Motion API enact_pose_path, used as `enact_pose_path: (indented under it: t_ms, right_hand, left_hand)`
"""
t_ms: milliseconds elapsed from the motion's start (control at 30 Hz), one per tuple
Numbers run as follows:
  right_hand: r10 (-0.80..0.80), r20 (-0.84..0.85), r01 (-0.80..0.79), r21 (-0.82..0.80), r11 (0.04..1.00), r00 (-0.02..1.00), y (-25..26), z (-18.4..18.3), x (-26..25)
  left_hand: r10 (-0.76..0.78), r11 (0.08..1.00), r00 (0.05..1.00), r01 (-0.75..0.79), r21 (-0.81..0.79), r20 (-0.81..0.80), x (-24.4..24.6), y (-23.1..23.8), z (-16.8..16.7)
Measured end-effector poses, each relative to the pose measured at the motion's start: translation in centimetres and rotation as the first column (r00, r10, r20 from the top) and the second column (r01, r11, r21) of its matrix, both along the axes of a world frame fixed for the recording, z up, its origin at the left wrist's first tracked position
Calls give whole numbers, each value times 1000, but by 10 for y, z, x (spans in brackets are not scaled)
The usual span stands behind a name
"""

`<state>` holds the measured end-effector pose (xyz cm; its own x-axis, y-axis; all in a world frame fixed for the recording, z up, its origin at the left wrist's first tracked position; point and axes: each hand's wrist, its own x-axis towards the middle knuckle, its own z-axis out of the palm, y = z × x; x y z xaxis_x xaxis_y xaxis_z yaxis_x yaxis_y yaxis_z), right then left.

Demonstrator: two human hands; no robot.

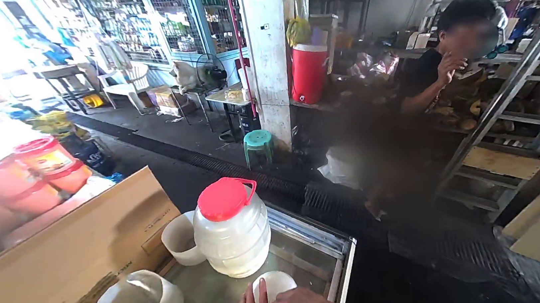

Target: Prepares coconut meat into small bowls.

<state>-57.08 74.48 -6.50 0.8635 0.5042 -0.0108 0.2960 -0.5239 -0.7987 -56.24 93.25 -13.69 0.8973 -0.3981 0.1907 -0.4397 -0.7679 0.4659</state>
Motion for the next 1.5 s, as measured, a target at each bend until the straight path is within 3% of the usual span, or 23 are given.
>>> enact_pose_path:
  t_ms: [133,233,333,467,600,733,833,967,1100,1167,1233,1333,1433,1500]
  right_hand:
    - [129,-54,-136,-156,978,990,-19,13,2]
    - [-9,-38,-3,-289,957,999,-29,7,14]
    - [-106,22,109,-227,968,994,-22,0,18]
    - [54,110,-47,-61,997,992,-5,-5,0]
    - [160,76,-150,-130,980,984,-15,7,-13]
    - [59,4,-55,-306,950,998,-29,10,8]
    - [-7,90,28,-239,971,996,-21,-2,16]
    - [114,106,-107,-66,992,988,-3,0,2]
    - [204,49,-195,-151,969,978,-14,12,-8]
    - [148,-37,-153,-278,948,988,-25,18,0]
    - [51,-18,-54,-315,948,999,-30,8,12]
    - [-10,39,19,-239,971,999,-20,3,16]
    - [101,86,-93,-96,991,991,-5,0,3]
    - [180,81,-173,-89,981,980,-5,5,-3]
  left_hand:
    - [-16,996,996,24,81,-91,-2,2,10]
    - [2,996,997,6,94,-81,-1,1,11]
    - [29,996,999,-28,85,-14,-3,0,7]
    - [14,998,1000,-15,66,10,-3,2,4]
    - [11,999,999,-9,50,-38,-5,2,9]
    - [50,997,999,-49,58,-13,-5,-2,9]
    - [62,997,998,-62,53,9,-6,-3,4]
    - [29,999,999,-29,44,15,-5,0,4]
    - [47,997,998,-45,55,-37,-6,-2,7]
    - [73,995,997,-72,70,-21,-6,-3,4]
    - [83,994,997,-82,79,-6,-6,-4,3]
    - [85,994,996,-85,64,4,-6,-3,2]
    - [45,999,999,-45,29,7,-7,0,1]
    - [32,999,999,-33,37,22,-6,1,-1]
